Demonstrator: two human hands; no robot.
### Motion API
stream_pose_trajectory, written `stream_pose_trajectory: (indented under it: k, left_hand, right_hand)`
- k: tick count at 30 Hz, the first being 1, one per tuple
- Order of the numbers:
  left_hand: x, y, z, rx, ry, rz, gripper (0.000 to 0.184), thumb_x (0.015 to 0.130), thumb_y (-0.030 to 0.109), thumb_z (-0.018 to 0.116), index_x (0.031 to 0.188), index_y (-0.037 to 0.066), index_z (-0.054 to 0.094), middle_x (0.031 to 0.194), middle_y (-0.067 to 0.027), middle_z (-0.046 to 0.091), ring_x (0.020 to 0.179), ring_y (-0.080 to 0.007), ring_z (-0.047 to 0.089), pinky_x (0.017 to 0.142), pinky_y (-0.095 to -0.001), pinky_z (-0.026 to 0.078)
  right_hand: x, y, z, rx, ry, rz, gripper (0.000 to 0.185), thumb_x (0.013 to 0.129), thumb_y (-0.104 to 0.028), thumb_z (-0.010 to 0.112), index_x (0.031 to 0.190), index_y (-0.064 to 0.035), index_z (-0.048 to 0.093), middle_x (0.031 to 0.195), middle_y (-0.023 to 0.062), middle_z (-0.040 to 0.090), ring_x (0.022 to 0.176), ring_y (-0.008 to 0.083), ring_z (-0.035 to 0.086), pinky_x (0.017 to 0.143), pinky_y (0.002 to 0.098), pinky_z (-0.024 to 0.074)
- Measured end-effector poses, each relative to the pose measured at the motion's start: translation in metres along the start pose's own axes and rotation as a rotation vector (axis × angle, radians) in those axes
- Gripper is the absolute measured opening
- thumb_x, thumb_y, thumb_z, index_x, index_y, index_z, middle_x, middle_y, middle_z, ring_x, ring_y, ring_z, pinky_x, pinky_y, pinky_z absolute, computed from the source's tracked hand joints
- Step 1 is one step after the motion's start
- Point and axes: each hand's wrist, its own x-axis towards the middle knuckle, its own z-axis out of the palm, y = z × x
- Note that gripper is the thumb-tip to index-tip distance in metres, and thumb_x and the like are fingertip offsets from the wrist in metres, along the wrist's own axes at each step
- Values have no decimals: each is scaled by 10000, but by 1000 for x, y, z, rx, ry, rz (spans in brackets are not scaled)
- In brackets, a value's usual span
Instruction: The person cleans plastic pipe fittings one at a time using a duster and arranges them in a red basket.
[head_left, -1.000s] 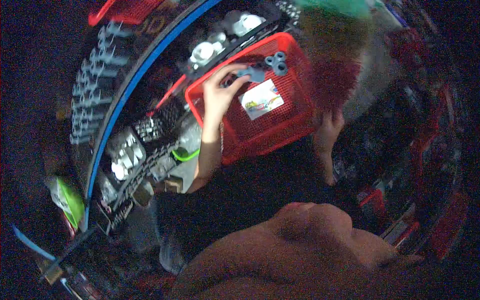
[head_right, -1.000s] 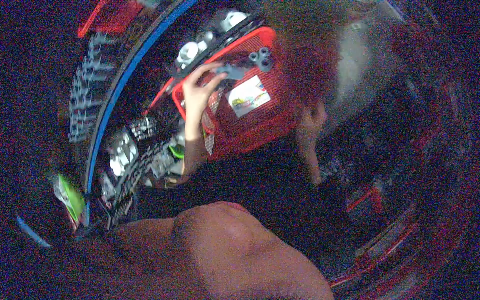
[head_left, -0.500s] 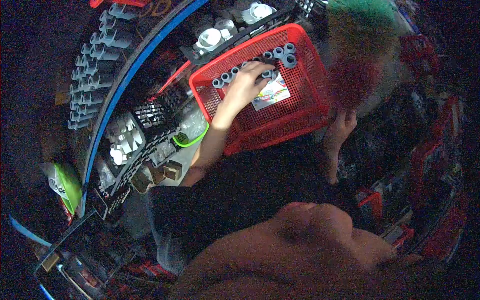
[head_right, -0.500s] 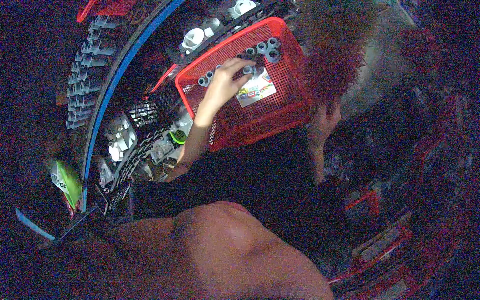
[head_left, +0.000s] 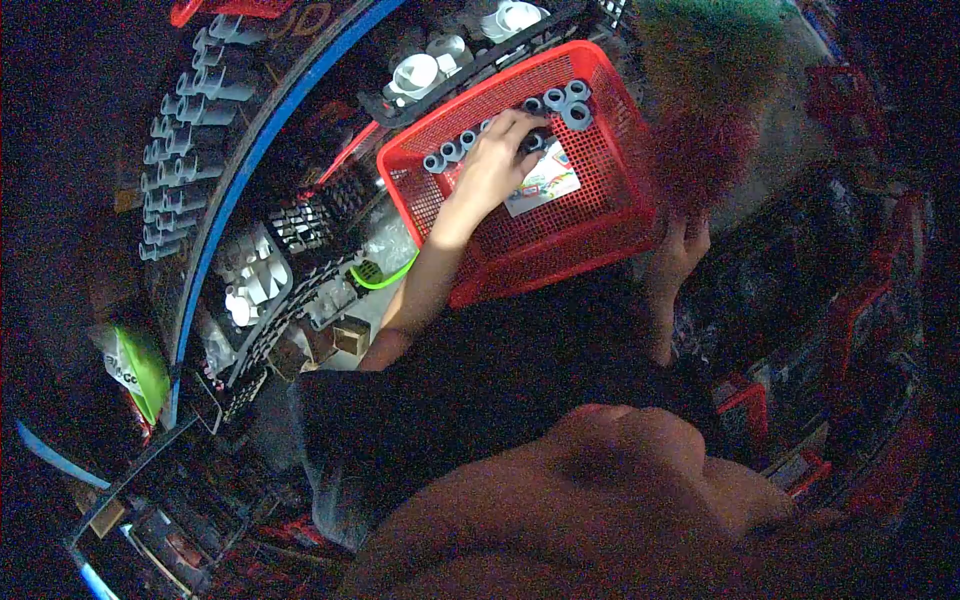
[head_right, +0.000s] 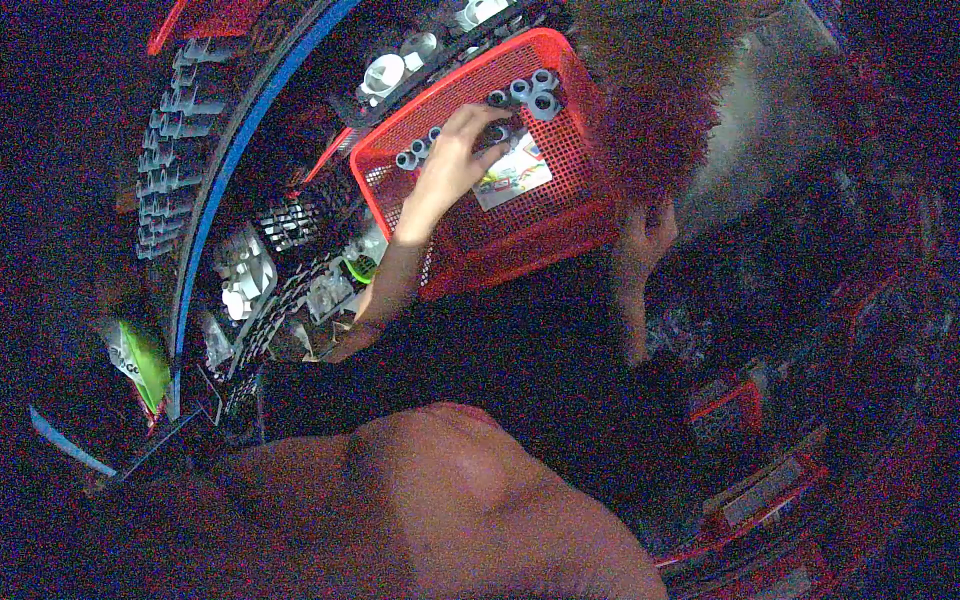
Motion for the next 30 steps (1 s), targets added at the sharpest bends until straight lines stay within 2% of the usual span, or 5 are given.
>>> stream_pose_trajectory:
  k: [3, 5, 7, 9, 30]
  left_hand:
    - [1, 11, -17, -37, 43, -114, 243, 678, 139, 648, 893, 54, 573, 873, -132, 568, 812, -291, 557, 706, -359, 442]
    - [2, 18, -30, 122, -387, -520, 221, 715, 264, 628, 825, 73, 609, 767, -138, 598, 736, -290, 580, 652, -373, 446]
    - [-9, 8, -23, 184, -433, -486, 280, 736, 364, 586, 784, 92, 630, 710, -145, 608, 724, -298, 590, 654, -389, 451]
    - [-19, -3, -13, 269, -448, -388, 329, 750, 382, 568, 806, 59, 601, 661, -131, 600, 687, -273, 595, 636, -374, 457]
    - [-15, -19, 30, 86, -173, -333, 369, 821, 336, 461, 793, -20, 553, 704, -252, 562, 708, -399, 554, 634, -469, 430]
  right_hand:
    - [-2, 21, -7, 92, 78, 145, 204, 848, -85, 445, 1023, 3, 501, 849, 15, 538, 678, 83, 473, 586, 211, 396]
    - [1, 25, -6, 5, 71, 83, 232, 811, -61, 460, 1024, 16, 509, 885, 48, 553, 716, 124, 489, 645, 254, 412]
    - [1, 17, -1, -83, 59, 17, 263, 774, -38, 474, 1025, 28, 517, 922, 82, 567, 754, 166, 506, 703, 297, 427]
    - [0, -2, 10, 28, 57, 18, 153, 852, -102, 444, 952, -15, 521, 768, -37, 510, 587, 46, 416, 505, 186, 335]
    - [1, -3, 11, -29, -10, -120, 204, 846, -111, 439, 989, 14, 516, 786, 3, 527, 643, 70, 439, 570, 210, 366]
